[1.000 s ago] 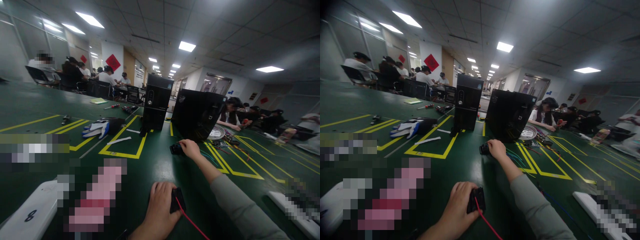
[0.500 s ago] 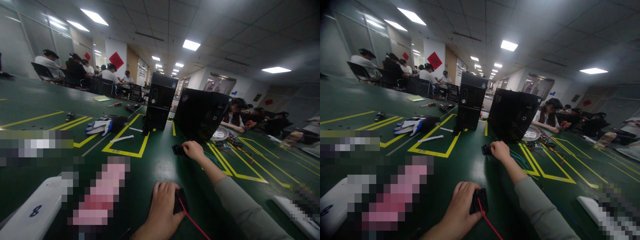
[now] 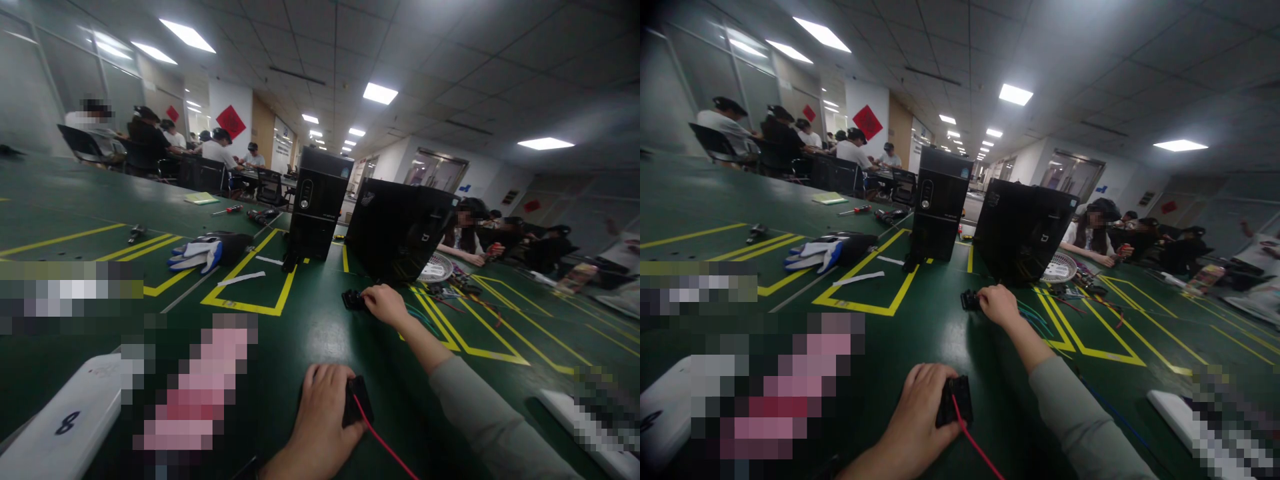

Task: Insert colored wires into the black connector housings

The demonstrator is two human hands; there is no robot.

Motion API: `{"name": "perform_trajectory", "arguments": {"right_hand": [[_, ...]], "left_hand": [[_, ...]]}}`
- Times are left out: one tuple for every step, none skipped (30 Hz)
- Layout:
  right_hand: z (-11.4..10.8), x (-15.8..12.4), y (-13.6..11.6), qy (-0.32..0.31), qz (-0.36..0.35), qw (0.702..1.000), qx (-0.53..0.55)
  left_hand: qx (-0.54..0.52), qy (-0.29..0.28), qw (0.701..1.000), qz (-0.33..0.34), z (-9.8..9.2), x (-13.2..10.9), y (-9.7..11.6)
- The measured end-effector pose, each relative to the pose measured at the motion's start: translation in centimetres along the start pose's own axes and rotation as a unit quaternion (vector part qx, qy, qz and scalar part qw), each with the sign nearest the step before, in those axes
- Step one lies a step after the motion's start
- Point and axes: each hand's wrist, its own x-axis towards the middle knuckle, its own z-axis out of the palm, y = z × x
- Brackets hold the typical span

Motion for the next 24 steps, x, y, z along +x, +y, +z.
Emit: {"name": "perform_trajectory", "arguments": {"right_hand": [[0.0, 0.0, 0.0, -0.003, -0.001, 1.000, -0.002], [0.0, 0.0, -0.1, -0.007, -0.002, 1.000, -0.004], [0.0, 0.0, -0.1, -0.010, -0.003, 1.000, -0.006], [0.0, 0.0, -0.2, -0.014, -0.004, 1.000, -0.009], [0.0, 0.1, -0.2, -0.018, -0.005, 1.000, -0.012], [-0.1, 0.1, -0.3, -0.021, -0.007, 1.000, -0.016], [-0.1, 0.2, -0.3, -0.025, -0.008, 0.999, -0.021], [-0.1, 0.3, -0.4, -0.030, -0.009, 0.999, -0.026], [-0.2, 0.5, -0.5, -0.035, -0.010, 0.999, -0.032], [-0.2, 0.6, -0.5, -0.041, -0.010, 0.998, -0.038], [-0.1, 0.8, -0.5, -0.047, -0.010, 0.998, -0.045], [-0.1, 0.9, -0.6, -0.053, -0.010, 0.997, -0.052], [-0.1, 1.1, -0.6, -0.059, -0.010, 0.997, -0.059], [-0.1, 1.2, -0.7, -0.063, -0.010, 0.996, -0.066], [-0.1, 1.3, -0.7, -0.068, -0.011, 0.995, -0.072], [-0.1, 1.4, -0.8, -0.072, -0.012, 0.994, -0.079], [-0.1, 1.4, -0.9, -0.077, -0.014, 0.993, -0.085], [-0.1, 1.5, -1.1, -0.082, -0.016, 0.992, -0.090], [-0.1, 1.5, -1.2, -0.087, -0.018, 0.991, -0.096], [-0.1, 1.5, -1.4, -0.091, -0.021, 0.991, -0.100], [-0.1, 1.5, -1.6, -0.095, -0.023, 0.990, -0.105], [-0.1, 1.5, -1.8, -0.099, -0.025, 0.989, -0.108], [-0.2, 1.5, -1.9, -0.103, -0.027, 0.988, -0.110], [-0.3, 1.6, -2.0, -0.107, -0.028, 0.988, -0.110]], "left_hand": [[-0.001, -0.001, 1.000, 0.000, 0.0, 0.0, 0.0], [-0.001, -0.002, 1.000, 0.000, 0.0, 0.0, 0.0], [-0.001, -0.003, 1.000, 0.000, 0.0, 0.0, 0.0], [-0.002, -0.004, 1.000, 0.000, 0.0, 0.0, 0.0], [-0.002, -0.005, 1.000, -0.001, 0.0, 0.0, 0.0], [-0.001, -0.005, 1.000, -0.002, 0.0, -0.1, 0.0], [0.000, -0.005, 1.000, -0.002, 0.0, -0.1, 0.0], [0.000, -0.005, 1.000, -0.002, 0.0, -0.1, 0.0], [0.001, -0.005, 1.000, -0.002, 0.0, -0.1, 0.0], [0.002, -0.006, 1.000, -0.002, 0.0, -0.1, 0.0], [0.003, -0.006, 1.000, -0.002, 0.0, -0.1, 0.0], [0.004, -0.006, 1.000, -0.001, 0.0, -0.1, 0.0], [0.005, -0.006, 1.000, -0.002, 0.1, -0.1, 0.0], [0.007, -0.005, 1.000, -0.002, 0.1, 0.0, 0.0], [0.009, -0.005, 1.000, -0.002, 0.1, 0.0, 0.0], [0.010, -0.004, 1.000, -0.003, 0.1, 0.0, 0.0], [0.010, -0.005, 1.000, -0.003, 0.1, 0.0, 0.0], [0.010, -0.007, 1.000, -0.004, 0.0, 0.0, 0.1], [0.010, -0.009, 1.000, -0.005, 0.0, 0.0, 0.1], [0.010, -0.012, 1.000, -0.006, -0.1, 0.0, 0.2], [0.010, -0.014, 1.000, -0.007, -0.2, 0.0, 0.2], [0.010, -0.016, 1.000, -0.009, -0.2, 0.0, 0.3], [0.010, -0.017, 1.000, -0.009, -0.3, 0.0, 0.3], [0.009, -0.016, 1.000, -0.011, -0.3, 0.0, 0.3]]}}
